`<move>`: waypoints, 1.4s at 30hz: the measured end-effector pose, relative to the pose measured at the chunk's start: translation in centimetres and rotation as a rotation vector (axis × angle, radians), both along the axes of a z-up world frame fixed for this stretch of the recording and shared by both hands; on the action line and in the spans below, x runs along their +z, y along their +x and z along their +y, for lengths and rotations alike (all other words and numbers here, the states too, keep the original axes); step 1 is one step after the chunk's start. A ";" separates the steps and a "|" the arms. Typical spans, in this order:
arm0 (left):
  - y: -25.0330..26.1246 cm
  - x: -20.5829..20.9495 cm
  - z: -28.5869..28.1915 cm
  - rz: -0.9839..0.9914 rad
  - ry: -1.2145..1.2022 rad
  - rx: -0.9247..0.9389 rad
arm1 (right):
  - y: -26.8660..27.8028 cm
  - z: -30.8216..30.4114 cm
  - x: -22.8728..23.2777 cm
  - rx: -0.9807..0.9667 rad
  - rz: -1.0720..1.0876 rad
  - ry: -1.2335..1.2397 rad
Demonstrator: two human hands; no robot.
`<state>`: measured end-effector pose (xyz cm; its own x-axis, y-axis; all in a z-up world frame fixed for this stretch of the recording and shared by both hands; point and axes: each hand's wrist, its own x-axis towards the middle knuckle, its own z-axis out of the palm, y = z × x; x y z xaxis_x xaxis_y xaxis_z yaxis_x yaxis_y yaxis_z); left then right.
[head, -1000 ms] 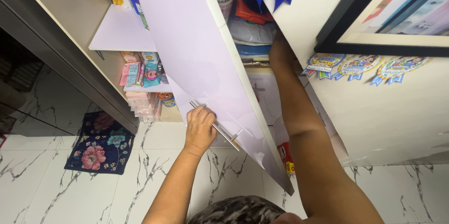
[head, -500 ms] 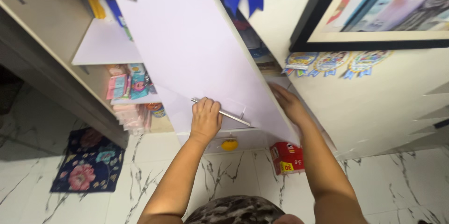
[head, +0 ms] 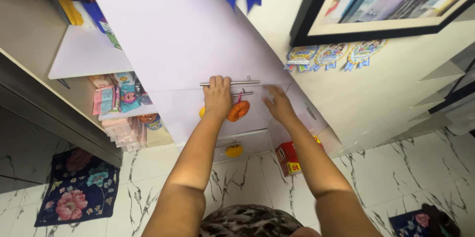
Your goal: The person organizes items inside a white cabinet by moving bottles, containers, and cloths between shelves and a nearby table. They wipe the cabinet shelves with a cloth and rearrange various personal care items, then close the cabinet doors.
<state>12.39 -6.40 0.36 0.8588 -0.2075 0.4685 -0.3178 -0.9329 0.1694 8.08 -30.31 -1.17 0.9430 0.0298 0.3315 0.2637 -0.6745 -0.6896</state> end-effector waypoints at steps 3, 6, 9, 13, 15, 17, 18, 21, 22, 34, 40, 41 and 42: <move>1.0 0.7 -0.4 0.054 0.019 0.033 | 6.8 -0.3 -3.5 -0.082 -0.265 -0.077; 1.5 1.5 -0.1 0.085 0.040 0.011 | 11.6 0.0 -6.9 -0.191 -0.198 -0.042; 1.1 1.9 1.4 0.122 0.054 -0.106 | 13.8 -0.1 -9.1 -0.252 -0.132 -0.128; -0.8 2.1 6.0 -0.112 -0.191 -0.444 | 14.4 -0.3 -9.2 -0.347 -0.058 -0.080; -2.1 1.4 9.5 -0.113 -0.276 -0.513 | 14.5 -0.2 -7.6 -0.349 -0.119 -0.120; -3.6 -0.6 14.4 0.090 -0.351 -0.493 | 13.4 0.0 -6.4 -0.370 -0.155 -0.182; -4.1 -1.8 17.5 0.147 -0.389 -0.482 | 12.4 0.4 -5.9 -0.398 -0.156 -0.208; -5.3 -6.4 28.6 0.286 -0.481 -0.381 | 8.4 3.6 -6.2 -0.389 -0.369 -0.082; -5.9 -8.2 32.5 0.267 -0.504 -0.315 | 6.1 5.3 -7.1 -0.380 -0.388 0.034; -6.0 -19.2 59.2 0.544 -0.725 0.189 | 7.0 50.7 -16.8 0.480 0.416 0.052; -2.1 -18.9 62.0 0.540 -0.836 0.197 | 27.4 58.1 -11.3 0.386 0.103 0.782; -1.2 -18.9 62.7 0.532 -0.834 0.191 | 31.0 58.3 -10.6 0.246 0.029 0.694; -0.4 -19.1 63.3 0.521 -0.841 0.193 | 34.3 58.2 -10.0 0.198 -0.039 0.609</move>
<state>11.98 56.91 -18.77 0.9822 0.1824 -0.0443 0.1274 -0.4745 0.8710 42.39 27.91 -11.14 0.9260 -0.0027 0.3776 0.3754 -0.1010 -0.9214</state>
